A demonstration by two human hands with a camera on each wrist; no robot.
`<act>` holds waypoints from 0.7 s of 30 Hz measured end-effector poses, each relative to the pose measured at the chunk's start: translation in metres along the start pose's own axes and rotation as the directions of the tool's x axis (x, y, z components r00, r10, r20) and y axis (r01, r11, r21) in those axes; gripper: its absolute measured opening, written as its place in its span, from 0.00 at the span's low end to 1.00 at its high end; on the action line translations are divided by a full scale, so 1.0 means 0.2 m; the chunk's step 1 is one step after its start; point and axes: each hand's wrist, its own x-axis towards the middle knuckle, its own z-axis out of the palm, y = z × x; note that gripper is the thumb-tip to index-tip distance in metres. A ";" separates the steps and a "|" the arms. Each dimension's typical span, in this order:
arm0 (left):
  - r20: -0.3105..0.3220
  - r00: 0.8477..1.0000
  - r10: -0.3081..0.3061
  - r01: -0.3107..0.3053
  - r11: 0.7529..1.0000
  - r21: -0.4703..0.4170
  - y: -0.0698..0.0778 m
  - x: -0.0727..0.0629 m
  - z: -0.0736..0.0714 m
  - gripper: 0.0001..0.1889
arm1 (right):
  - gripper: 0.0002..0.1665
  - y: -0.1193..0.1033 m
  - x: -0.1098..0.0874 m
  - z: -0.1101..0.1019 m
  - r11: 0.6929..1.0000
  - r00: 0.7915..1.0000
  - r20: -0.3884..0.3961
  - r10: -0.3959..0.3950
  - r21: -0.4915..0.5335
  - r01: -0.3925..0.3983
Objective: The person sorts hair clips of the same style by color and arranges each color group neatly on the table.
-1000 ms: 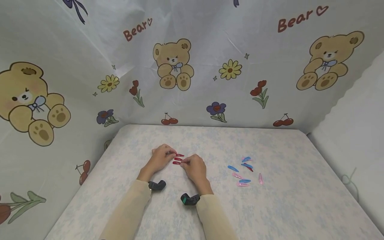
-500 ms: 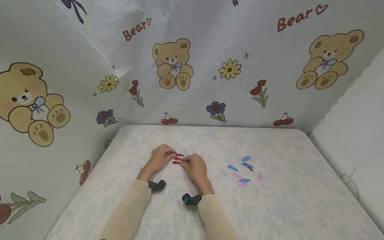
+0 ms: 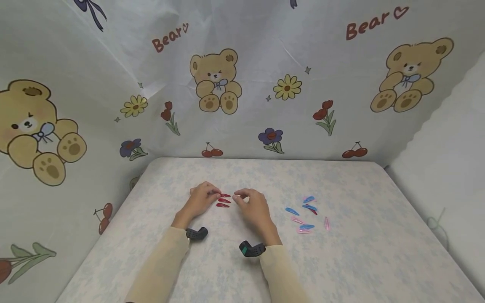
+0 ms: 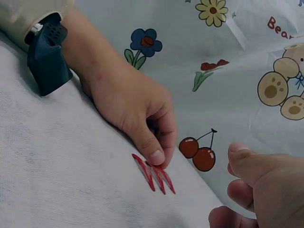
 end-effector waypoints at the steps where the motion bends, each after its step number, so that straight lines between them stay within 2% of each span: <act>1: 0.002 1.000 0.001 -0.001 1.000 -0.003 0.00 0.00 0.00 0.05 | 0.13 -0.01 0.00 -0.02 1.000 1.000 -0.006 -0.002 0.011 0.002; 5: 0.000 1.000 0.003 -0.003 1.000 0.000 0.00 -0.01 -0.01 0.05 | 0.15 -0.04 -0.02 -0.12 0.999 0.997 -0.071 -0.042 0.019 0.043; 8: 0.000 1.000 0.002 -0.002 1.000 0.002 0.00 -0.01 -0.01 0.05 | 0.15 -0.04 -0.03 -0.20 0.997 0.986 -0.144 -0.080 0.013 0.082; 16: 0.001 1.000 0.018 -0.018 1.000 -0.005 0.00 -0.01 0.00 0.05 | 0.15 -0.02 -0.07 -0.41 0.991 0.934 -0.336 -0.121 0.018 0.134; 21: 0.002 1.000 0.006 -0.006 1.000 -0.002 -0.01 -0.01 0.00 0.05 | 0.14 0.01 -0.11 -0.53 0.991 0.908 -0.402 -0.119 0.011 0.135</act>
